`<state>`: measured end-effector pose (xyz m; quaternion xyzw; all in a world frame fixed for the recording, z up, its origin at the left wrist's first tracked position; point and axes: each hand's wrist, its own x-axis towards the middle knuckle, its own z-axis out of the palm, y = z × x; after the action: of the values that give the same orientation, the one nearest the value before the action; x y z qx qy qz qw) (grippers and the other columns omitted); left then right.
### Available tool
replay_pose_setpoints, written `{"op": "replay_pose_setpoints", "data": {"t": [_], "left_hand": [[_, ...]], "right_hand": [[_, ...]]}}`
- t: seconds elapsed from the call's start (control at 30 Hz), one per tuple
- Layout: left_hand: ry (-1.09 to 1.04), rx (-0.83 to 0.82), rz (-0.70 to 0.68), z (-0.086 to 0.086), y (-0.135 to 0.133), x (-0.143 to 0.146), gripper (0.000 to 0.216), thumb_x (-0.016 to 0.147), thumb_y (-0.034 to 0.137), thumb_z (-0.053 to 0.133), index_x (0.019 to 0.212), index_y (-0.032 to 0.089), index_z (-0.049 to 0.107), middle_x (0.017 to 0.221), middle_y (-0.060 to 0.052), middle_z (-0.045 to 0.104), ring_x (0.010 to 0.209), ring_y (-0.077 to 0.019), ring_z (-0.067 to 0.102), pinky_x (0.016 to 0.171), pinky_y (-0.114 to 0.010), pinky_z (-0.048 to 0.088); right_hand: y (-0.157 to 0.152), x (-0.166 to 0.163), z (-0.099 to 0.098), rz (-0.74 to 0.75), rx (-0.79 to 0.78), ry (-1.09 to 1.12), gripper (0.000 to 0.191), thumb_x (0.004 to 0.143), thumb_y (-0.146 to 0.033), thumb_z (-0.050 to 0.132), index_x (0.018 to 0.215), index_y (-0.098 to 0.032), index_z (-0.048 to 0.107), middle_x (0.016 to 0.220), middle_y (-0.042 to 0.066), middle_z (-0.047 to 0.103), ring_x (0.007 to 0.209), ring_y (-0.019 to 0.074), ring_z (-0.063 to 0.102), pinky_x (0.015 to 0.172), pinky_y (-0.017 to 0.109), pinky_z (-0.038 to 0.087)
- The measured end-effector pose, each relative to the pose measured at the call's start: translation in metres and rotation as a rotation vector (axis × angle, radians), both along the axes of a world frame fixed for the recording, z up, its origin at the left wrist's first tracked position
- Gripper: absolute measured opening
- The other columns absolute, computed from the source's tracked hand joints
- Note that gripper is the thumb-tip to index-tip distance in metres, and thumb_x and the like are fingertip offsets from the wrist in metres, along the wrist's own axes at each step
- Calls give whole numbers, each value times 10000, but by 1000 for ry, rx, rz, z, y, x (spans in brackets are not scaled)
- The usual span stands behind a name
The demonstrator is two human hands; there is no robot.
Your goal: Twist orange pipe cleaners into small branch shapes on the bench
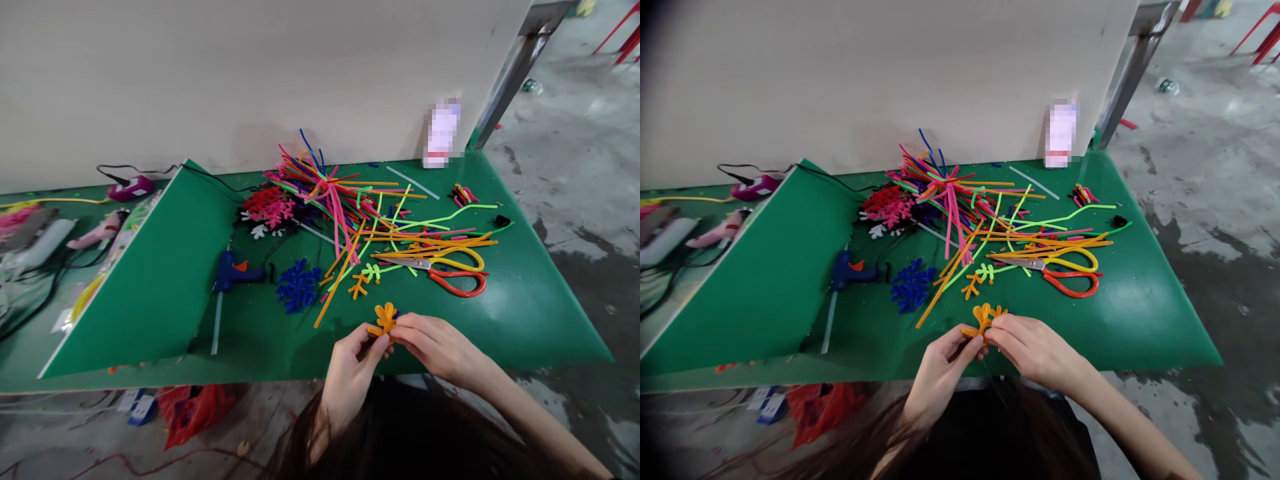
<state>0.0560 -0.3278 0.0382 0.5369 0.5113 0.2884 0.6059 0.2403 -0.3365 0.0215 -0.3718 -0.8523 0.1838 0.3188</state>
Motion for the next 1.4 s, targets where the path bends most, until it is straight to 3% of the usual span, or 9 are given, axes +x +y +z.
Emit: {"op": "replay_pose_setpoints", "data": {"t": [0.2,0.3,0.37,0.47,0.57,0.7,1.0,1.23,1.4], "left_hand": [[131,213,6,0,-8,7,210,889,285,489,729,166,555,681,-9,615,638,-126,575,620,-210,464],[236,425,55,-1,-11,10,165,891,223,475,756,168,553,705,-17,610,651,-127,579,635,-207,457],[286,504,54,-1,-11,9,152,885,199,473,757,172,549,711,-21,610,650,-128,575,624,-205,450],[352,440,-48,1,-8,5,205,886,210,469,691,178,524,652,-4,588,596,-125,551,578,-207,429],[365,351,-138,7,-5,1,224,884,221,465,669,176,509,643,-1,580,599,-130,552,585,-217,424],[257,292,-210,14,-5,0,202,869,222,466,678,179,511,654,-5,580,599,-134,537,586,-228,420],[36,55,-334,17,-8,-12,227,852,284,470,668,162,523,594,1,548,568,-121,496,558,-217,395],[269,269,-293,27,-10,-14,171,853,257,515,720,189,601,715,-16,638,665,-157,580,659,-227,448],[261,318,-363,24,-6,-18,186,866,248,504,714,179,586,679,-10,610,634,-144,564,620,-217,440]], "right_hand": [[-12,-12,-6,-131,189,-11,178,924,-100,397,1018,-128,545,821,76,630,717,167,584,631,292,496],[-17,-22,0,-299,-36,221,117,915,-111,442,914,-156,550,740,30,578,630,124,539,546,226,434],[-16,-21,9,-300,-246,301,122,916,-151,466,840,-163,560,722,15,557,609,108,520,530,210,406],[-7,-6,23,-256,-448,292,155,905,-247,517,791,-168,587,717,10,559,597,104,496,531,218,388],[4,11,30,-289,-524,315,170,880,-327,560,929,-172,612,771,18,588,599,109,486,533,225,396],[12,16,27,-111,-631,353,170,869,-334,578,906,-176,630,805,15,620,638,111,527,596,230,433],[5,19,28,185,-436,230,136,936,-212,470,943,-175,601,904,51,603,809,115,556,719,225,450],[3,22,43,174,-549,225,113,921,-226,510,979,-172,590,908,53,626,797,120,564,718,236,457],[3,20,44,171,-483,170,165,940,-225,466,1012,-169,603,933,64,627,836,127,580,745,243,470]]}}
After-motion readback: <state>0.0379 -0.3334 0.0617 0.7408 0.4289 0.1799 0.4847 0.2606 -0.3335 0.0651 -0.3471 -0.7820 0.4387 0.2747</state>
